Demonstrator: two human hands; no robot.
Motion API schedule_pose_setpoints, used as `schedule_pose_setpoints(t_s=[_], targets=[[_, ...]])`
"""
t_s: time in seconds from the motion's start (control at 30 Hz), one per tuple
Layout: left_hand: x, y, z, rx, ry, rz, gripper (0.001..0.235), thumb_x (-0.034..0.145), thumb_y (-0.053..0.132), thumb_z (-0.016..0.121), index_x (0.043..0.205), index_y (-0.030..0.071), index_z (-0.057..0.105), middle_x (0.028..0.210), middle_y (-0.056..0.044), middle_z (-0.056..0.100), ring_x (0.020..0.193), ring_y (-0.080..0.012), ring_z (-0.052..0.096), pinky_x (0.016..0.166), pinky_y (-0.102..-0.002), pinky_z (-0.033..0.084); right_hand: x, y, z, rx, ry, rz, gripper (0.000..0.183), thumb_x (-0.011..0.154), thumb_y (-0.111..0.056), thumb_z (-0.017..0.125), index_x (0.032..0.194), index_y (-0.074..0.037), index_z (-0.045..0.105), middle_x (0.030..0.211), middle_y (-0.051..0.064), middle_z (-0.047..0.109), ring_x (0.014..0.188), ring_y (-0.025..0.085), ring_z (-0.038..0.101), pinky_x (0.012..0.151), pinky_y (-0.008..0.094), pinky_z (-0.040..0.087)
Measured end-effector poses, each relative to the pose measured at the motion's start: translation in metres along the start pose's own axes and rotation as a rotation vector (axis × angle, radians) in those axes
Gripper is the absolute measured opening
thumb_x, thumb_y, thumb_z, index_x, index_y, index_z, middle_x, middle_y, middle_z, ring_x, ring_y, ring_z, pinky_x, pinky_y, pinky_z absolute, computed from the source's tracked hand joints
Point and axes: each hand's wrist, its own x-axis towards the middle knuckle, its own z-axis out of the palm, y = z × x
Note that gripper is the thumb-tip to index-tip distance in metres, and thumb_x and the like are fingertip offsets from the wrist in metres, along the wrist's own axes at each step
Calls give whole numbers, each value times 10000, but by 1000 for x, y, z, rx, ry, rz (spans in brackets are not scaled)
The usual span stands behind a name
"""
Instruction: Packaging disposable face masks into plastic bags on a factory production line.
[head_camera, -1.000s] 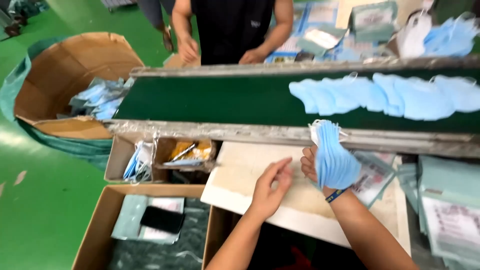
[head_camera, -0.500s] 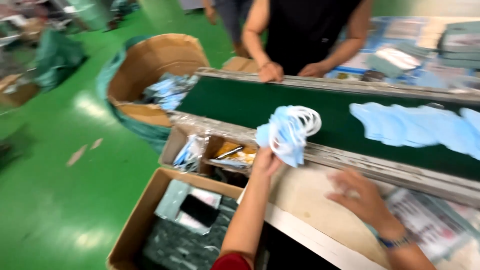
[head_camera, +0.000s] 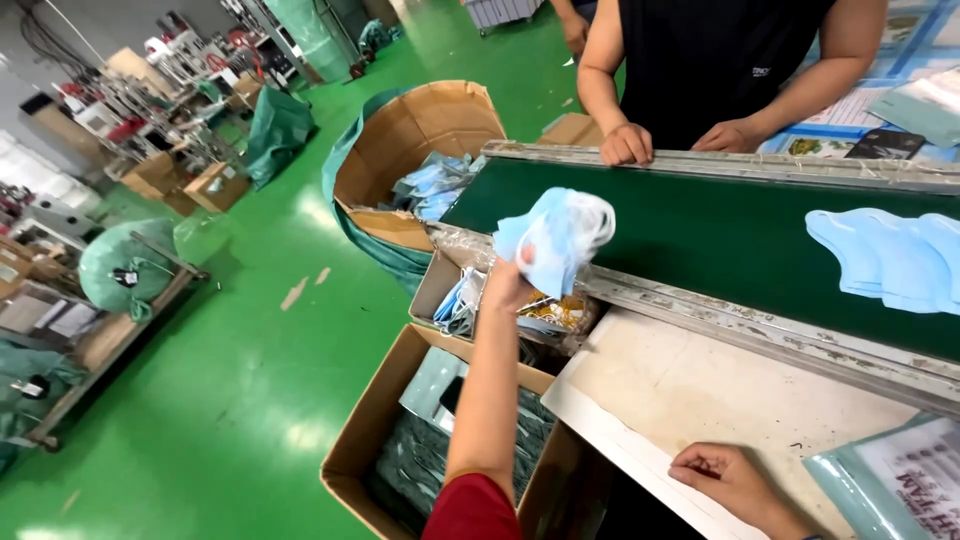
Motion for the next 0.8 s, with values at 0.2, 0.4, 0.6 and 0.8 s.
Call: schedule_pose_setpoints(t_s=[0.2, 0.4, 0.6, 0.8], targets=[[17, 57, 9, 221, 215, 9, 616, 886, 150, 806, 1420, 0, 539, 1333, -104, 655, 1209, -268, 629, 1045, -435, 518, 6, 24, -6, 51, 36, -66, 138, 828, -70, 805, 924, 27, 785, 794, 55, 771, 732, 99, 669, 679, 264, 567], [15, 81, 13, 244, 187, 59, 623, 882, 162, 796, 1433, 29, 539, 1334, -99, 653, 1217, -256, 636, 1043, -443, 518, 4, 15, -7, 73, 7, -66, 143, 816, -68, 818, 911, 39, 800, 816, 49, 776, 772, 102, 686, 727, 263, 582], [11, 85, 15, 207, 190, 32, 622, 894, 195, 794, 1433, 20, 537, 1336, -116, 653, 1222, -282, 628, 1043, -467, 511, 3, 14, -9, 88, -5, -70, 142, 821, -71, 821, 909, 38, 796, 816, 50, 766, 783, 102, 682, 737, 262, 581], [8, 81, 10, 192, 160, 36, 662, 882, 191, 804, 1462, 50, 518, 1357, -88, 645, 1234, -256, 639, 1057, -450, 520, -2, 2, -9, 59, -2, -46, 138, 821, -76, 820, 911, 25, 795, 810, 41, 768, 781, 97, 687, 740, 259, 584]])
